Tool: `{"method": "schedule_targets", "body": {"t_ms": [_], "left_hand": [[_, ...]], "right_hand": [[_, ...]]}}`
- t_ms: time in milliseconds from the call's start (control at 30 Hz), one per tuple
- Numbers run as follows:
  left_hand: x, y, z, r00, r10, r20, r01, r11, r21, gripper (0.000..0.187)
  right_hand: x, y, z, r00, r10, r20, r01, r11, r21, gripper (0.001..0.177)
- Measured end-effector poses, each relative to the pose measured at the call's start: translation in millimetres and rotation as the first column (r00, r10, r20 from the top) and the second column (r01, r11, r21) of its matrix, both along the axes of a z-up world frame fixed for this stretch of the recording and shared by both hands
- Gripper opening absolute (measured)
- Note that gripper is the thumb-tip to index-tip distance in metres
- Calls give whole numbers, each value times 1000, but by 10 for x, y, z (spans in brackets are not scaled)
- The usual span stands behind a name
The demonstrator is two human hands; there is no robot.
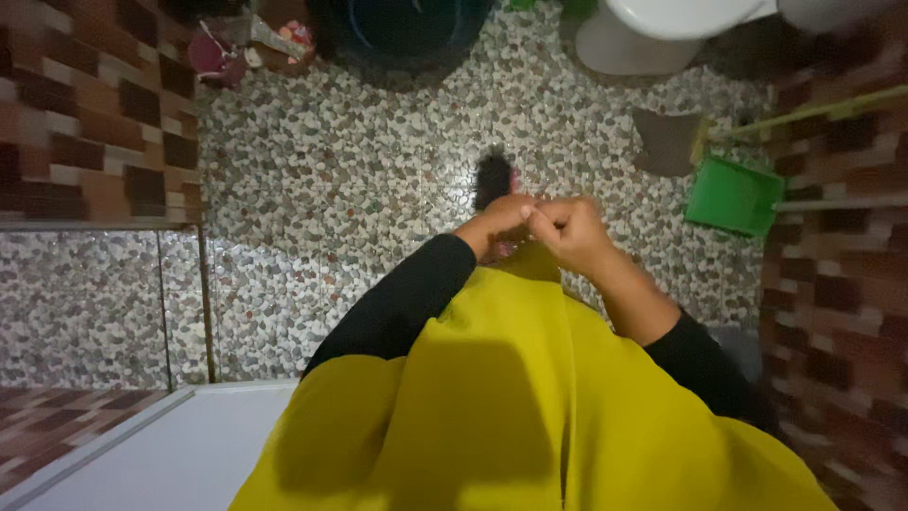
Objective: The person sweeps a pebble-tiled floor in a bathroom using a broom, moving debris toward a green dustpan. The person then uses the broom to push the collected dirt into the dustpan.
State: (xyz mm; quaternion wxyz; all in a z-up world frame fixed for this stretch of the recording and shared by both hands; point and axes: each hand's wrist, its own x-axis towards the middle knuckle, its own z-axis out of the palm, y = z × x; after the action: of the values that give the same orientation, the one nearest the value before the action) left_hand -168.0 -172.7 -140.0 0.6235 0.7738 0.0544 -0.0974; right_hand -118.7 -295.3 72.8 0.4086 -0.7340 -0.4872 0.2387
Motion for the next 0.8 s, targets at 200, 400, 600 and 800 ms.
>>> {"method": "schedule_targets", "body": {"t_ms": [200,400,600,800], "left_hand": [[-129,50,1075,991,-133,15,121,938,324,29],[-534,257,1612,992,-129,9,91,746,660,21],[-852,524,1204,998,5,-64,46,642,765,16],[-640,255,372,991,-1,-133,95,700,707,17]], "right_hand": [[-256,-48,683,994,64,86,-73,992,107,38],[-318,-51,1128,961,245,-125,-207,945,254,48],[-249,14,640,873,287,-393,-119,909,399,50],[-237,-166,-53,942,46,-333,12,985,171,45]]}}
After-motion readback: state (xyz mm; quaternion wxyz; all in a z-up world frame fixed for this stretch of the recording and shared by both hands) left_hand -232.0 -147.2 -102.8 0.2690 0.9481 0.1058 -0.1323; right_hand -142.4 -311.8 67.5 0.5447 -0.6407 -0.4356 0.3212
